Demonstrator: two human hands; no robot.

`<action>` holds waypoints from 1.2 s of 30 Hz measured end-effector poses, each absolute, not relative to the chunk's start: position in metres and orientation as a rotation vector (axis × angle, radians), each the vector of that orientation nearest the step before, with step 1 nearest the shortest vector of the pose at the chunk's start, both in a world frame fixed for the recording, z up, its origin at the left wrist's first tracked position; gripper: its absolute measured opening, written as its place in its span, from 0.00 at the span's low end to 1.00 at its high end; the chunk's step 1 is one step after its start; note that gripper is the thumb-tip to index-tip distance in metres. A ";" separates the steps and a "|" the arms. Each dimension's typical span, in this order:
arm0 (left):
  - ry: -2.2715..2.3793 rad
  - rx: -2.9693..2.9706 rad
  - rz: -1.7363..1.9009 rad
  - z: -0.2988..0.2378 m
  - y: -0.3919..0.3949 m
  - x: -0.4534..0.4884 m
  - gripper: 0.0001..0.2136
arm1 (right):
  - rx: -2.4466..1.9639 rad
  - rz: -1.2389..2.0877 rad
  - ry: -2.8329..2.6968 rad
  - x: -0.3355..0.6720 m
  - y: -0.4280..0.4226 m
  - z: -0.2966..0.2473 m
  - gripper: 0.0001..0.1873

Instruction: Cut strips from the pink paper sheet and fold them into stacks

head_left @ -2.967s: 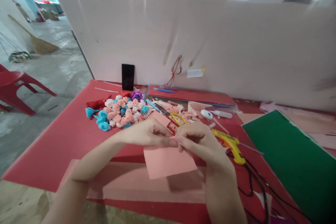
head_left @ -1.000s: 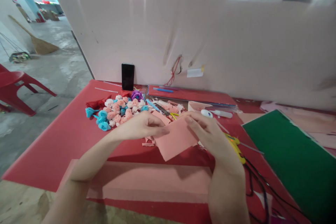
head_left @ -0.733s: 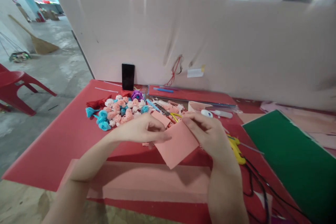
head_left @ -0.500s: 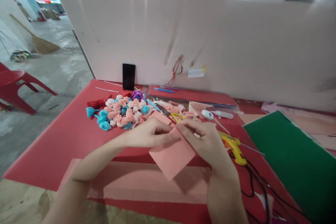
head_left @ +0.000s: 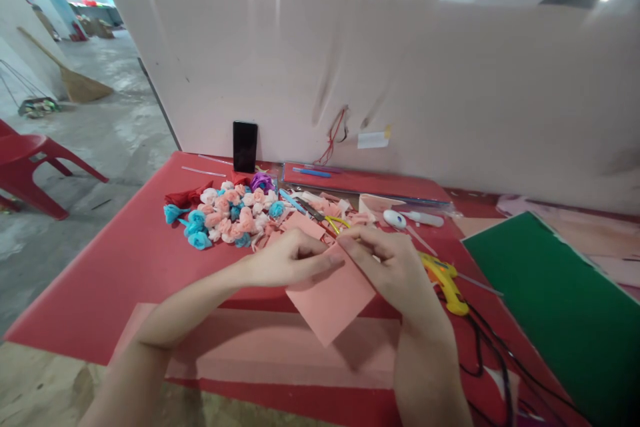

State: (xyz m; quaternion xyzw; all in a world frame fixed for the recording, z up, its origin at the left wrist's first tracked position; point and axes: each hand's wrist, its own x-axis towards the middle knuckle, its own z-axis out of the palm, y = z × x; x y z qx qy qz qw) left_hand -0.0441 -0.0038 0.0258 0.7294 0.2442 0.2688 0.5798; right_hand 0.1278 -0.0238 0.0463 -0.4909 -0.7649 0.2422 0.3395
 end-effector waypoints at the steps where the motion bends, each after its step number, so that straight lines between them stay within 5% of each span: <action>1: 0.558 1.718 0.624 0.025 -0.003 -0.044 0.22 | -1.282 0.633 -1.993 0.127 -0.023 0.046 0.17; 19: 0.582 1.596 0.408 0.027 -0.001 -0.044 0.25 | -1.232 0.954 -1.935 0.125 -0.017 0.042 0.14; 36: 0.274 1.356 -0.030 0.028 0.005 -0.045 0.30 | -1.383 0.891 -1.561 0.153 -0.021 0.047 0.17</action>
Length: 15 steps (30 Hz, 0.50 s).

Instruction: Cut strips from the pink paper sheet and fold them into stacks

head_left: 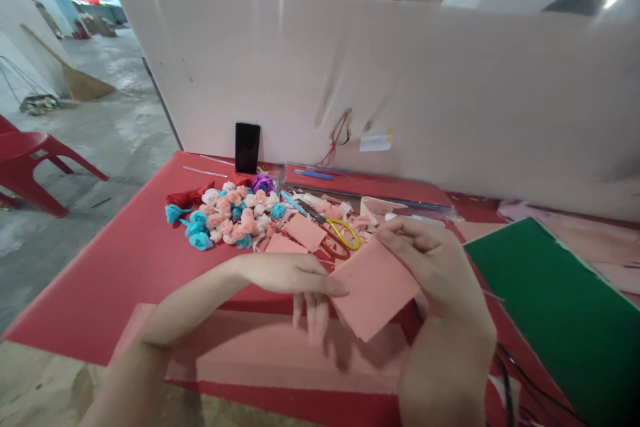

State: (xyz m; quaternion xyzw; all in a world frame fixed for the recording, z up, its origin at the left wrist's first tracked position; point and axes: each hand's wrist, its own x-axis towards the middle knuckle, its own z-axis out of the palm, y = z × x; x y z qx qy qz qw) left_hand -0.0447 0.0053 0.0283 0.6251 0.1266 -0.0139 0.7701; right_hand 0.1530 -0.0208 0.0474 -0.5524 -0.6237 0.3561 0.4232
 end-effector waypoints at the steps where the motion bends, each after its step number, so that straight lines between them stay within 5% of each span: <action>1: 0.273 1.363 -0.039 0.028 0.006 -0.045 0.30 | -1.386 0.895 -1.566 0.153 -0.021 0.048 0.16; 10: 0.257 1.453 -0.059 0.033 0.008 -0.054 0.33 | -1.413 0.708 -1.506 0.167 -0.019 0.054 0.16; 15: 0.467 1.645 0.248 0.036 0.009 -0.061 0.23 | -1.418 0.813 -1.593 0.160 -0.022 0.055 0.16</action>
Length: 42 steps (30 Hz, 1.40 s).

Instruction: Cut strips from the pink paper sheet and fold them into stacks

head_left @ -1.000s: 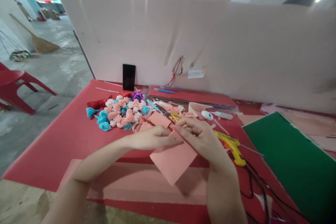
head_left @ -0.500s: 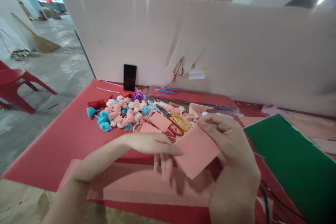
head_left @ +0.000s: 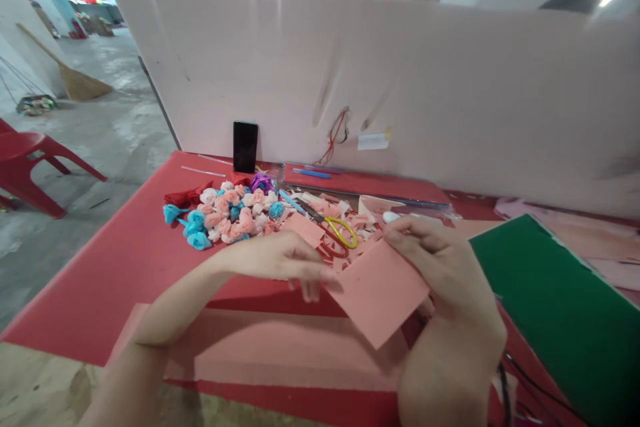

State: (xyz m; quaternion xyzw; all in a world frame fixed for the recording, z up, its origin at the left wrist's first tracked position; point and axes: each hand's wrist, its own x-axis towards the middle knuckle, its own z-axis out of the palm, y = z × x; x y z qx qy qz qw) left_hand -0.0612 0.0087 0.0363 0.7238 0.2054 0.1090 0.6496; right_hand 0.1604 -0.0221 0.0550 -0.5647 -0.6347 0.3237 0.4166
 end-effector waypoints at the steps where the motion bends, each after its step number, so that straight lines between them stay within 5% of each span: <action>1: 0.524 1.664 0.340 0.036 0.008 -0.061 0.21 | -1.395 0.830 -1.650 0.156 -0.022 0.055 0.15; 9: 0.732 1.866 0.669 0.033 0.004 -0.048 0.12 | -1.278 0.676 -2.012 0.129 -0.019 0.043 0.13; 22: 0.789 1.789 0.651 0.037 0.002 -0.052 0.09 | -1.430 0.404 -1.681 0.151 -0.019 0.049 0.11; 42: 0.668 1.876 0.554 0.038 0.002 -0.053 0.18 | -1.488 0.534 -1.593 0.156 -0.023 0.055 0.13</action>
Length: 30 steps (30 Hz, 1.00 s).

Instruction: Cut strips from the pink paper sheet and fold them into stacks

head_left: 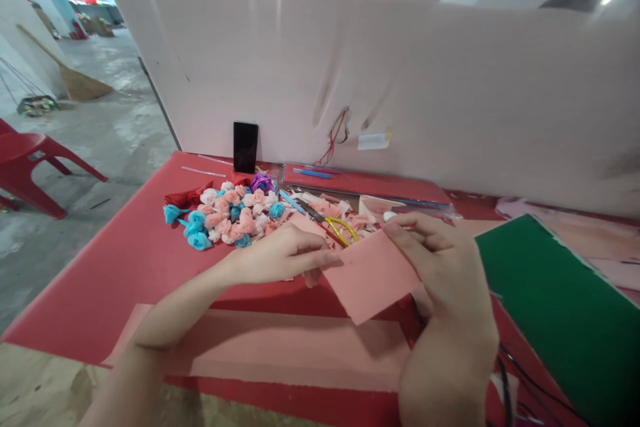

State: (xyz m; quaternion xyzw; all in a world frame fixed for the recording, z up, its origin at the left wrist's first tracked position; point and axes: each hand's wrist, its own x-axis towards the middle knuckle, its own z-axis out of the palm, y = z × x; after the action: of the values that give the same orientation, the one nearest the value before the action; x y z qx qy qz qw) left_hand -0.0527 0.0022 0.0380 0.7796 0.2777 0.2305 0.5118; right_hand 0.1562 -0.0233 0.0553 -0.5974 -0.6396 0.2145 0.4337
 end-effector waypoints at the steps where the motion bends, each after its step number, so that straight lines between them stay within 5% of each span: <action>1: 0.654 1.897 0.556 0.037 0.003 -0.053 0.17 | -1.493 0.516 -1.599 0.157 -0.023 0.056 0.13; 18: 0.599 1.824 0.524 0.034 0.004 -0.051 0.09 | -1.436 0.670 -1.513 0.155 -0.020 0.050 0.14; 21: 0.600 1.786 0.679 0.034 0.003 -0.051 0.14 | -1.451 0.618 -1.510 0.156 -0.020 0.052 0.15; 25: 0.544 1.825 0.714 0.034 0.004 -0.053 0.05 | -1.453 0.674 -1.511 0.155 -0.017 0.051 0.15; 30: 0.530 1.889 0.654 0.034 0.006 -0.054 0.06 | -1.413 0.766 -1.503 0.153 -0.016 0.050 0.14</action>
State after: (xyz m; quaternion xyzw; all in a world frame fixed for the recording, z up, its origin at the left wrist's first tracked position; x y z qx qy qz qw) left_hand -0.0543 0.0057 0.0335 0.7850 0.2204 0.2718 0.5112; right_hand 0.1531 -0.0156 0.0504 -0.5724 -0.6087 0.3104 0.4534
